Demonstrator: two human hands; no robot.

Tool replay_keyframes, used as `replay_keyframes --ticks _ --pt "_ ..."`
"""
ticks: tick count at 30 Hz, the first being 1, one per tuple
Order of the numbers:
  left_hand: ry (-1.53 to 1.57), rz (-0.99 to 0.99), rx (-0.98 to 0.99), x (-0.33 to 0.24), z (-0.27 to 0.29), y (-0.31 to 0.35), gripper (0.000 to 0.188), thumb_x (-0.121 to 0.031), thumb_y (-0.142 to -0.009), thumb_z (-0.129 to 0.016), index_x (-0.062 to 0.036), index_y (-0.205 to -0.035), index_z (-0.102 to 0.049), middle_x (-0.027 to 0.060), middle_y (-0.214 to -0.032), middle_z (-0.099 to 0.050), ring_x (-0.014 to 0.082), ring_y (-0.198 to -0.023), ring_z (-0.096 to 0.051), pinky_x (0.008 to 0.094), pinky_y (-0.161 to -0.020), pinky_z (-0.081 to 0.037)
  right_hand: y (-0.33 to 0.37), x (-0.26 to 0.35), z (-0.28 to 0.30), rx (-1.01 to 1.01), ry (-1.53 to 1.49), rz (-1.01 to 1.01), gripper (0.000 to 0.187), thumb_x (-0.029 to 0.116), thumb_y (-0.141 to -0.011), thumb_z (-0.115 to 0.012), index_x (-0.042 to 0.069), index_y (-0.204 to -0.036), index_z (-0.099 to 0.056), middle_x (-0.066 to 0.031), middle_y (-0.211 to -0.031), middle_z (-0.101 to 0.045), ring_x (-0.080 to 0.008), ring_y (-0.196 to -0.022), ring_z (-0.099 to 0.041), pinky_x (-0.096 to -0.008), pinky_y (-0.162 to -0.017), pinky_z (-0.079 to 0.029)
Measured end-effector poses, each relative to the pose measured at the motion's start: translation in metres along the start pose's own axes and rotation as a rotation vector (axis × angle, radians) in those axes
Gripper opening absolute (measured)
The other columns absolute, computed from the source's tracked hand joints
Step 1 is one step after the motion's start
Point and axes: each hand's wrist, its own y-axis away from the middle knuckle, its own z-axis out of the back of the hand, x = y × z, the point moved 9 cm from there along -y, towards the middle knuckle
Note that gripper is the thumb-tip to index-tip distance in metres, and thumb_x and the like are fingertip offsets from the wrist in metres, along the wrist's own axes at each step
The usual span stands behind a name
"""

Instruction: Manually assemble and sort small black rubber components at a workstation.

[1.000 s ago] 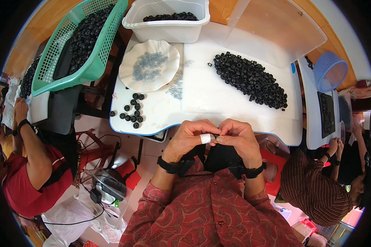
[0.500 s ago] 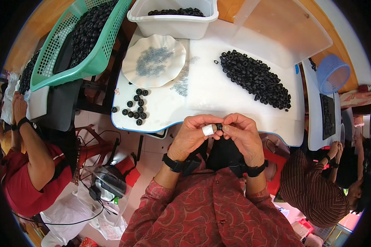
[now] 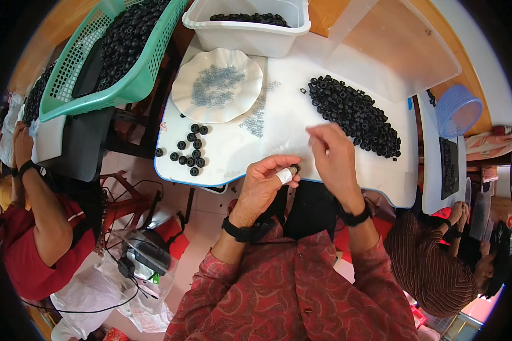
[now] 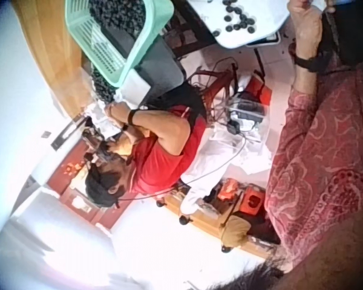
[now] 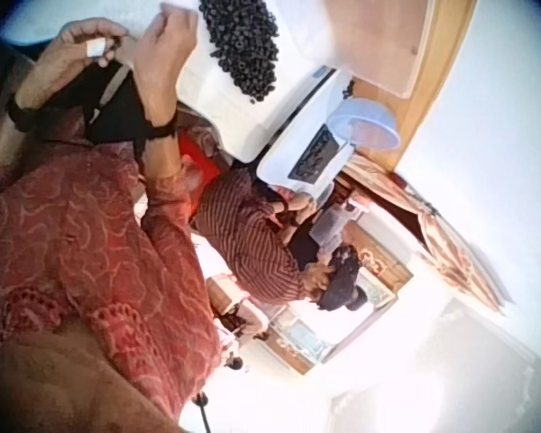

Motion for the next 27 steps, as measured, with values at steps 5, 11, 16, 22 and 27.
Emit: replay_keyframes --ticks 5,11,16,22,27 --pt "0.018 -0.018 0.015 -0.001 0.0 -0.002 0.027 -0.002 -0.089 -0.061 0.005 -0.116 -0.061 0.0119 -0.102 -0.065 0.0172 -0.087 -0.064 0.028 -0.075 -0.055 -0.053 0.004 -0.005 -0.186 0.389 0.387 0.029 -0.01 -0.08 -0.05 -0.005 -0.106 -0.061 -0.0196 -0.099 -0.057 -0.034 -0.088 -0.059 -0.0408 -0.072 -0.05" --pt "0.041 -0.026 0.02 -0.003 0.001 -0.002 0.027 -0.003 -0.09 -0.061 0.0046 -0.116 -0.061 0.0119 -0.103 -0.065 0.0171 -0.087 -0.064 0.0282 -0.075 -0.055 -0.09 -0.017 -0.027 -0.077 0.697 0.165 0.016 -0.006 -0.077 -0.054 -0.006 -0.092 -0.059 -0.0195 -0.093 -0.051 -0.0357 -0.087 -0.057 -0.0436 -0.069 -0.05" --pt "0.088 -0.016 0.018 -0.001 0.003 -0.004 0.026 -0.002 -0.091 -0.059 0.0043 -0.116 -0.061 0.012 -0.102 -0.064 0.0165 -0.086 -0.063 0.0288 -0.074 -0.054 -0.096 -0.02 -0.028 -0.072 0.703 0.168 0.009 -0.004 -0.079 -0.055 -0.004 -0.086 -0.059 -0.0202 -0.092 -0.053 -0.0353 -0.087 -0.059 -0.0441 -0.067 -0.05" --pt "0.242 -0.02 -0.006 -0.007 0.005 -0.004 0.025 -0.003 -0.092 -0.057 0.0045 -0.116 -0.06 0.014 -0.104 -0.062 0.017 -0.084 -0.06 0.0287 -0.073 -0.052 -0.066 -0.005 -0.016 -0.045 0.382 0.176 0.009 0.0 -0.083 -0.057 -0.002 -0.09 -0.062 -0.0171 -0.087 -0.059 -0.032 -0.076 -0.063 -0.0413 -0.064 -0.05" --pt "0.323 -0.037 -0.017 -0.006 0.004 -0.006 0.024 -0.002 -0.094 -0.054 0.0037 -0.116 -0.06 0.0124 -0.104 -0.063 0.0167 -0.086 -0.064 0.0282 -0.076 -0.056 -0.01 0.002 -0.011 0.052 -0.043 -0.005 0.016 0.002 -0.085 -0.059 -0.001 -0.1 -0.064 -0.0147 -0.081 -0.062 -0.0254 -0.072 -0.064 -0.0348 -0.063 -0.049"
